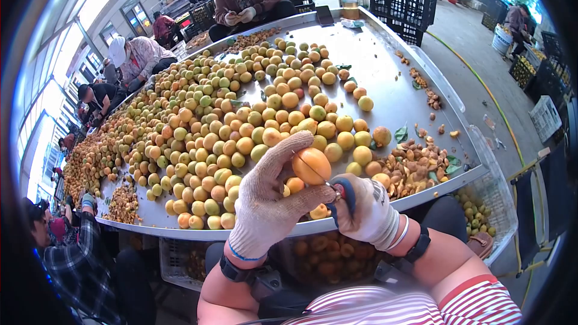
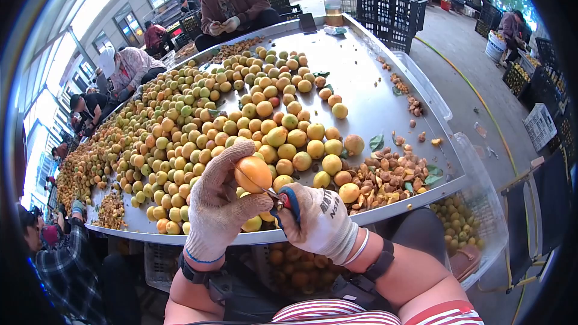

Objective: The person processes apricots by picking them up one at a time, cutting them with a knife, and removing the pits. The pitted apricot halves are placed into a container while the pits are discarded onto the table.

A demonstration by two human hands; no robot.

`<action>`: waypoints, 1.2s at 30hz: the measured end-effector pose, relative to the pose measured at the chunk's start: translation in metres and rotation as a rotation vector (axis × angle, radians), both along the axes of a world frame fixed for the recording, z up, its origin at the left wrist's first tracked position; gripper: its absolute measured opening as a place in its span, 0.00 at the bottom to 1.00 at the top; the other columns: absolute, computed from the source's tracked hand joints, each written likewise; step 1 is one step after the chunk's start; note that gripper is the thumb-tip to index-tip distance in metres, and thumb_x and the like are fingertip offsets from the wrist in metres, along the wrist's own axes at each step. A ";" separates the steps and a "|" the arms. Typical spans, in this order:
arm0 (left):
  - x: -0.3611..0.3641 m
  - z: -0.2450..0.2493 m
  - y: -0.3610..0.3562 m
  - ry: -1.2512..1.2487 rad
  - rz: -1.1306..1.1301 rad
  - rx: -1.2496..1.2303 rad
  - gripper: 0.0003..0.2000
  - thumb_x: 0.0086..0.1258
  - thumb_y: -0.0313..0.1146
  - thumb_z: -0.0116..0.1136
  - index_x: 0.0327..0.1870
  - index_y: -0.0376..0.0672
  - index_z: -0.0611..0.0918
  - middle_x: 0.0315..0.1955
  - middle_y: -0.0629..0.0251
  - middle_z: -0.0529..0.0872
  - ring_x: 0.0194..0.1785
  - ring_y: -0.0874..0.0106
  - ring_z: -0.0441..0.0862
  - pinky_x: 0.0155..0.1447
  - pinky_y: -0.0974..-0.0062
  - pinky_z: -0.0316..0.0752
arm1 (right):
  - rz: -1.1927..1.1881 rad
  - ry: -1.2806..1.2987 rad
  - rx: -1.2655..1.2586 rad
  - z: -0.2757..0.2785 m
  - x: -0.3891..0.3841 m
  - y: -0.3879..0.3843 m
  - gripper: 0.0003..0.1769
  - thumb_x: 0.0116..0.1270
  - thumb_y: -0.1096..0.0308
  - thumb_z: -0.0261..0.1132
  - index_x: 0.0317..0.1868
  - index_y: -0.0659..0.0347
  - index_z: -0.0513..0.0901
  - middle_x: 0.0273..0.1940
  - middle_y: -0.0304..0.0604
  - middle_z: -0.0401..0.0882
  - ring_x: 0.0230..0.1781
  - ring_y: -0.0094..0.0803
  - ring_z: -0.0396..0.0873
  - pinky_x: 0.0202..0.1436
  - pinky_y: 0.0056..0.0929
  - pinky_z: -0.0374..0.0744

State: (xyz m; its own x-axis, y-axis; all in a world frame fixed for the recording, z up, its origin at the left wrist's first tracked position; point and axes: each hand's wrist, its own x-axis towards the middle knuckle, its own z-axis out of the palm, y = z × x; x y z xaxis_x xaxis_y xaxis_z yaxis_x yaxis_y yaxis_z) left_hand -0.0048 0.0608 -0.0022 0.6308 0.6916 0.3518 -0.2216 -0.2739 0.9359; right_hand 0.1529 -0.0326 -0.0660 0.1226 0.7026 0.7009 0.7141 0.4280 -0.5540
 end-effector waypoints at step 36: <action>0.003 0.004 -0.009 0.344 0.059 0.532 0.30 0.55 0.27 0.80 0.63 0.41 0.82 0.51 0.56 0.84 0.49 0.70 0.86 0.53 0.77 0.82 | 0.457 1.158 -0.757 0.047 0.023 -0.002 0.23 0.71 0.54 0.70 0.57 0.60 0.78 0.30 0.36 0.80 0.14 0.18 0.73 0.14 0.18 0.69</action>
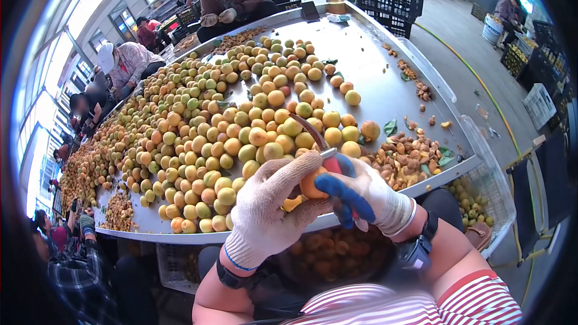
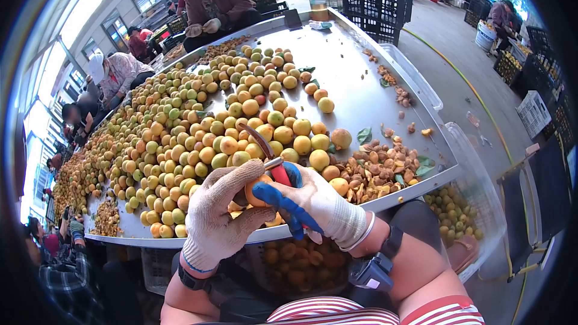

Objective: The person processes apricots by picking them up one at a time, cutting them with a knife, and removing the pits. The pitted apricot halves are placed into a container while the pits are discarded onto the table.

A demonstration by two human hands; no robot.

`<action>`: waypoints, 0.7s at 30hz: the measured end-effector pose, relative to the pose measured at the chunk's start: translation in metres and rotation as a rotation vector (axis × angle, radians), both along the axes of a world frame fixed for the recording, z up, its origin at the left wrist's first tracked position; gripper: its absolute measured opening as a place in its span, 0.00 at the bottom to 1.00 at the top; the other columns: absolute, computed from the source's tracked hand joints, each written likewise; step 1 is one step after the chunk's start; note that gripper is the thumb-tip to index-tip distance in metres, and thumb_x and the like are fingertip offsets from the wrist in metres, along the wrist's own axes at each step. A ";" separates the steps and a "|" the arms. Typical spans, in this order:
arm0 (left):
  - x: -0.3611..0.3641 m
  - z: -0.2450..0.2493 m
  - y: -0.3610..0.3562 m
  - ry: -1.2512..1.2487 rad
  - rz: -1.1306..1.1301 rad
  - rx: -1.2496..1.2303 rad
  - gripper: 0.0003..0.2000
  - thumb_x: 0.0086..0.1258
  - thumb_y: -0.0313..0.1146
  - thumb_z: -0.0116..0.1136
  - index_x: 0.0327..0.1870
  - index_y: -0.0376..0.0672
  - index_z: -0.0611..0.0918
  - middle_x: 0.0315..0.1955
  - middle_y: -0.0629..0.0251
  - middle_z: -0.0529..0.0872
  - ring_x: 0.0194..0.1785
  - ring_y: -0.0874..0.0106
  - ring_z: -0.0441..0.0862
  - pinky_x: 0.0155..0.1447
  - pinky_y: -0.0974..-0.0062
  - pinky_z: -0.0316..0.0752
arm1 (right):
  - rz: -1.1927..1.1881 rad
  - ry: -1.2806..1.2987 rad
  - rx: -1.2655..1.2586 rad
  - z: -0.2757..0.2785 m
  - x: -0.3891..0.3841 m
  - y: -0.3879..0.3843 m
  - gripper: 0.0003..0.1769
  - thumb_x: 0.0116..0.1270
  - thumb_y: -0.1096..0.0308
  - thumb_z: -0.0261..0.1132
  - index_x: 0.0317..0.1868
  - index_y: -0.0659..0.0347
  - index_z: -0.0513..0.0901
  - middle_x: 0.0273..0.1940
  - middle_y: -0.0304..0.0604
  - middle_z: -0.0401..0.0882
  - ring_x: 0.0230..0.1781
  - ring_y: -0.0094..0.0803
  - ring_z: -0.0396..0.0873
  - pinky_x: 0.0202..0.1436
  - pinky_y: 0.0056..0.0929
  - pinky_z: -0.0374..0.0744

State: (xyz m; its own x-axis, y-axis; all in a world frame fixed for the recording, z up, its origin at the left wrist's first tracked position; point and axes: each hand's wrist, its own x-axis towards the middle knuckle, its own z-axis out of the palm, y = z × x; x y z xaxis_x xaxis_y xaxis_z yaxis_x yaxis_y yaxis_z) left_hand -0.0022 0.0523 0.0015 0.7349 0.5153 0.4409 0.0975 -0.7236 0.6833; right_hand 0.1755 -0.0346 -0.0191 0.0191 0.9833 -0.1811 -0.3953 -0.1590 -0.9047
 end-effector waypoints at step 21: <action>0.008 -0.022 0.014 -0.402 -0.116 -1.090 0.19 0.79 0.27 0.51 0.68 0.31 0.73 0.53 0.56 0.83 0.48 0.70 0.87 0.54 0.73 0.84 | -0.079 0.301 0.101 -0.039 0.013 0.006 0.24 0.74 0.47 0.56 0.53 0.61 0.78 0.24 0.38 0.76 0.14 0.22 0.69 0.14 0.22 0.71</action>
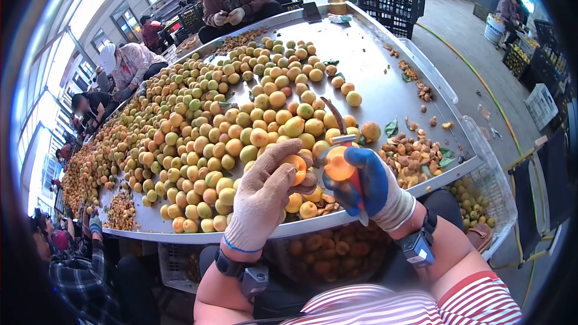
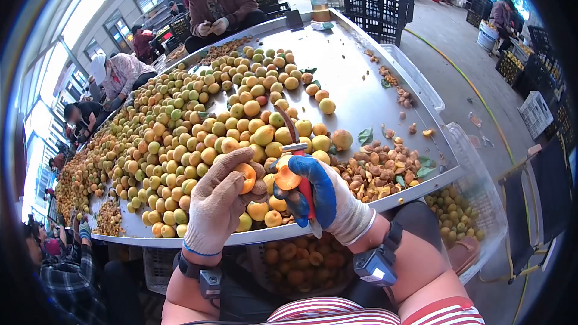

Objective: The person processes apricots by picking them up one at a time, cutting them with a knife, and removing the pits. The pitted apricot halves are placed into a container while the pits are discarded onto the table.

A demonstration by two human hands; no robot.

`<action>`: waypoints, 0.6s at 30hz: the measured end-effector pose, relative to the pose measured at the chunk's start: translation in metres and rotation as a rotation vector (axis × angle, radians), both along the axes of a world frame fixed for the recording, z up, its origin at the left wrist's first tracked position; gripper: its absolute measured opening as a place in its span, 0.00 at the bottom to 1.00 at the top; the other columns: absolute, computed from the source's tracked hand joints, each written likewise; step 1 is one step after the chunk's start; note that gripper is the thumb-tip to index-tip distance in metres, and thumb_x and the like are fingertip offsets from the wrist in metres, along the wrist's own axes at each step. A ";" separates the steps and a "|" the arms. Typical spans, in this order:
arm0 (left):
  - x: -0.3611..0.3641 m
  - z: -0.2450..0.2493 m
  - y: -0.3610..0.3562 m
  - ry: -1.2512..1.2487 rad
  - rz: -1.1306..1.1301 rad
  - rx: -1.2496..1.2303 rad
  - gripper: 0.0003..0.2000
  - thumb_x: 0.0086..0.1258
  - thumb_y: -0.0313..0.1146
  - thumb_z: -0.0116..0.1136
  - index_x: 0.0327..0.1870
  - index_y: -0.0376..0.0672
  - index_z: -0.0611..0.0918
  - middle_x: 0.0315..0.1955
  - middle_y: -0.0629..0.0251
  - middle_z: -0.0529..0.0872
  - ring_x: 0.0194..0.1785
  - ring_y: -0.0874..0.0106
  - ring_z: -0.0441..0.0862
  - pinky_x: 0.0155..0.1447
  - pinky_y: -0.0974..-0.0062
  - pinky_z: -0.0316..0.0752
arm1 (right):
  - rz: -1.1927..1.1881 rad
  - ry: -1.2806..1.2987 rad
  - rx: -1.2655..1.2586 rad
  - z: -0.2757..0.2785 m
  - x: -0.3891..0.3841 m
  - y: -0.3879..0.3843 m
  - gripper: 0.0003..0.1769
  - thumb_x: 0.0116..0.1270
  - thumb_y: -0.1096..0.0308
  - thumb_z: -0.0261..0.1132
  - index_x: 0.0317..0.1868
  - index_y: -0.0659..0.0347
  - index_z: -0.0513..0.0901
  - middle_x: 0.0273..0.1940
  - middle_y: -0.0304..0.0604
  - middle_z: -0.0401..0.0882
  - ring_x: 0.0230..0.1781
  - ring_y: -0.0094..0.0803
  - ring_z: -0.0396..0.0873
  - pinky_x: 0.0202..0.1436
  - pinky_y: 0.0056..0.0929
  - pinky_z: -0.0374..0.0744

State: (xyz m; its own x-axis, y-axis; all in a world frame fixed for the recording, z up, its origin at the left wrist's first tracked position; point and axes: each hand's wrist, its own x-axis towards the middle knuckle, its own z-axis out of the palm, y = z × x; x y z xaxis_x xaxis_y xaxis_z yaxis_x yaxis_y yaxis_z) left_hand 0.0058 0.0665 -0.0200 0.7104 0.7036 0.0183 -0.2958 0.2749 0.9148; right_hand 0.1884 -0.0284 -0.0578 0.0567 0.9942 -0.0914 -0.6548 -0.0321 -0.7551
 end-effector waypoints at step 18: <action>0.025 -0.044 0.023 0.311 0.171 0.275 0.12 0.85 0.32 0.47 0.57 0.36 0.78 0.30 0.70 0.79 0.28 0.82 0.75 0.33 0.80 0.75 | -0.221 -0.167 -0.024 -0.003 -0.009 0.007 0.20 0.71 0.52 0.67 0.52 0.59 0.80 0.30 0.39 0.81 0.16 0.22 0.74 0.15 0.23 0.75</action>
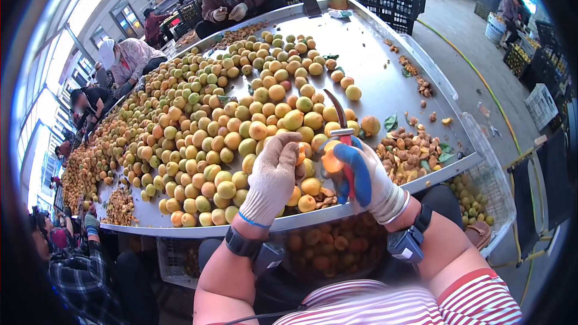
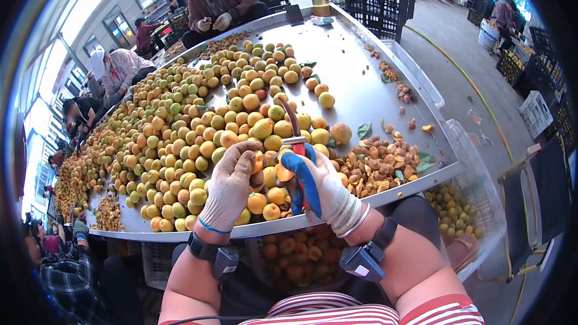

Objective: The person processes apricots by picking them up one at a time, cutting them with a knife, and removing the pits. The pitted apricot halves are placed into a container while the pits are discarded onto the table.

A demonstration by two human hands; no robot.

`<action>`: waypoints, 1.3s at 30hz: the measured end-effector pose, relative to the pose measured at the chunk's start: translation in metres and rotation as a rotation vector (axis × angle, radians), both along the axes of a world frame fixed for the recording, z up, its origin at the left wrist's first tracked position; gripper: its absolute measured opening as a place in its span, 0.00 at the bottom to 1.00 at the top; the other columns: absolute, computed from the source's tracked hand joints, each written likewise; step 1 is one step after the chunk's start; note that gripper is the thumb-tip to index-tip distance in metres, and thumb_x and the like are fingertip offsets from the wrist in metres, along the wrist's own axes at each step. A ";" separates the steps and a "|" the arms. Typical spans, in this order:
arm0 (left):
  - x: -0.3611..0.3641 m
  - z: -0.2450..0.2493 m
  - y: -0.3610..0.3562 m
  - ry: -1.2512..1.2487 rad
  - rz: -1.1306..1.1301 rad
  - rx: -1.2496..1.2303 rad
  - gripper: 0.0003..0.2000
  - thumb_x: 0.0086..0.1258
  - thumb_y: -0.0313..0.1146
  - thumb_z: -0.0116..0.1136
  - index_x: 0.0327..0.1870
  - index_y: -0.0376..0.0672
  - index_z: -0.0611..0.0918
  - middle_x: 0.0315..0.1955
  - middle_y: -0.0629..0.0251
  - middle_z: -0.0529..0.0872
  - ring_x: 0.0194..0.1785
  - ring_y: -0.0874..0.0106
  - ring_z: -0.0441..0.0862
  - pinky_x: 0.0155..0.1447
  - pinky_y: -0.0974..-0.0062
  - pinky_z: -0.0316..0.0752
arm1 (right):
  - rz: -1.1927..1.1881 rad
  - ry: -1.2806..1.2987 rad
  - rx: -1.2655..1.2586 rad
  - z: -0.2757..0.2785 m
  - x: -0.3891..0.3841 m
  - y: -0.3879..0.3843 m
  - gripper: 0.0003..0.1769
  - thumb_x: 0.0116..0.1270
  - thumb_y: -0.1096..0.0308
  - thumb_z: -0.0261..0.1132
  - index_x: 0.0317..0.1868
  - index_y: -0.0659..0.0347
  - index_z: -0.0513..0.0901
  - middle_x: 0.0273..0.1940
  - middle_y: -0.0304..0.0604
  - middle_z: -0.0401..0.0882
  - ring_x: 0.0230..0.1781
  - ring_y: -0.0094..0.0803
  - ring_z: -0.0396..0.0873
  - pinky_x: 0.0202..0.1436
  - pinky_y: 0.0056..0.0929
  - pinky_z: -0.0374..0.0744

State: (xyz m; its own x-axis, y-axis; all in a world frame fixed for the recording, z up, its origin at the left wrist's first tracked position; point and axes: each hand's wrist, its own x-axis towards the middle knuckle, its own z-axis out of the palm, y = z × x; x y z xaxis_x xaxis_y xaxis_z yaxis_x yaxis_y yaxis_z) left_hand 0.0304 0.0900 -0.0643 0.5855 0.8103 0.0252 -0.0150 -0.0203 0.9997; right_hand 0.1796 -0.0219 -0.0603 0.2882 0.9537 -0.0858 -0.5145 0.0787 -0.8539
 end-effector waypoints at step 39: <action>-0.027 0.061 -0.061 0.786 -0.692 0.645 0.14 0.65 0.45 0.71 0.49 0.53 0.88 0.43 0.61 0.88 0.44 0.60 0.87 0.49 0.67 0.81 | -0.276 -0.222 0.039 0.030 0.054 -0.003 0.24 0.80 0.49 0.57 0.54 0.64 0.81 0.26 0.34 0.71 0.15 0.18 0.68 0.13 0.18 0.69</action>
